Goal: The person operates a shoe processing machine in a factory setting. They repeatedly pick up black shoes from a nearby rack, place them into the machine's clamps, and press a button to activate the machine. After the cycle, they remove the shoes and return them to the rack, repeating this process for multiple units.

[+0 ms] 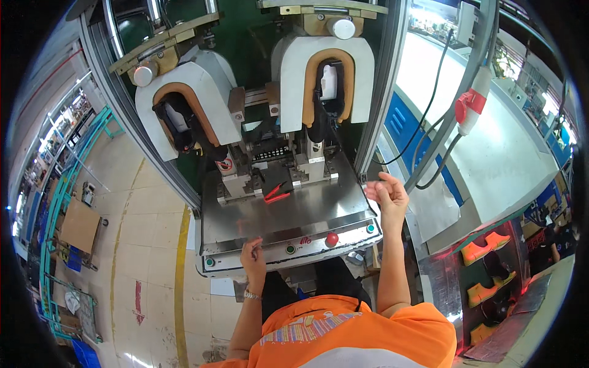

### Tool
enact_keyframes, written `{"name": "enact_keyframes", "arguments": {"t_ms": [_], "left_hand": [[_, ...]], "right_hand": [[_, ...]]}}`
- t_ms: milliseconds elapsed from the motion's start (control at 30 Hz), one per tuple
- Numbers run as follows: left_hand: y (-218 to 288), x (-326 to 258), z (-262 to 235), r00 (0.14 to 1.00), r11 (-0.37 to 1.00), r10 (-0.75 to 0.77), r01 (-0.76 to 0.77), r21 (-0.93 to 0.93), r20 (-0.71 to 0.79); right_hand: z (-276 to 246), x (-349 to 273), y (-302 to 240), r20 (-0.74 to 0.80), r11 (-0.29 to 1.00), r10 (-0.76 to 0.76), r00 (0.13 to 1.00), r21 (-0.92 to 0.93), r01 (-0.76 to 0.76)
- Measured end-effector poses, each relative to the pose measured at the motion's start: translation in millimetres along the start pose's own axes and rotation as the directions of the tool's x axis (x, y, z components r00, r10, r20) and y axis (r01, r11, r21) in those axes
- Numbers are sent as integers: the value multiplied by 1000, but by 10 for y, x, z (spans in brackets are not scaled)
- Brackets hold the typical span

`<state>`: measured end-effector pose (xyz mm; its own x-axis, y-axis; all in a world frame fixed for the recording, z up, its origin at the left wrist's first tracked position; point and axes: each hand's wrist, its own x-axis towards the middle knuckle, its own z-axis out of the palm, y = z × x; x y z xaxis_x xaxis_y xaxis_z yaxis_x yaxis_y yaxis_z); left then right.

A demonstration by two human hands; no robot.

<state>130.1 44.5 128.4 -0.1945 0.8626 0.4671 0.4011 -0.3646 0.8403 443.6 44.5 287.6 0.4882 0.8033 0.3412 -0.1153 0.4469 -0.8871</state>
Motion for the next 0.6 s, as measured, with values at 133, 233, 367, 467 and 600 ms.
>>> {"name": "enact_keyframes", "arguments": {"t_ms": [133, 233, 367, 467, 600], "left_hand": [[25, -12, -18, 1000, 1000, -18, 18, -2, 22], [-32, -29, -4, 999, 1000, -18, 18, 5, 31], [113, 24, 25, 999, 1000, -17, 17, -1, 30], [177, 38, 29, 997, 997, -67, 68, -21, 44], [266, 52, -2, 994, 997, -66, 68, -25, 83]], "right_hand": [[-88, 86, -79, -3, 977, 28, 1000, -212, -28], [-32, 260, -204, 119, 761, -453, 884, -464, 453], [207, 454, -569, 125, 794, -509, 852, -315, 520], [382, 602, -834, 177, 717, -605, 777, -304, 627], [579, 778, -1074, 276, 600, -677, 682, -329, 729]]}}
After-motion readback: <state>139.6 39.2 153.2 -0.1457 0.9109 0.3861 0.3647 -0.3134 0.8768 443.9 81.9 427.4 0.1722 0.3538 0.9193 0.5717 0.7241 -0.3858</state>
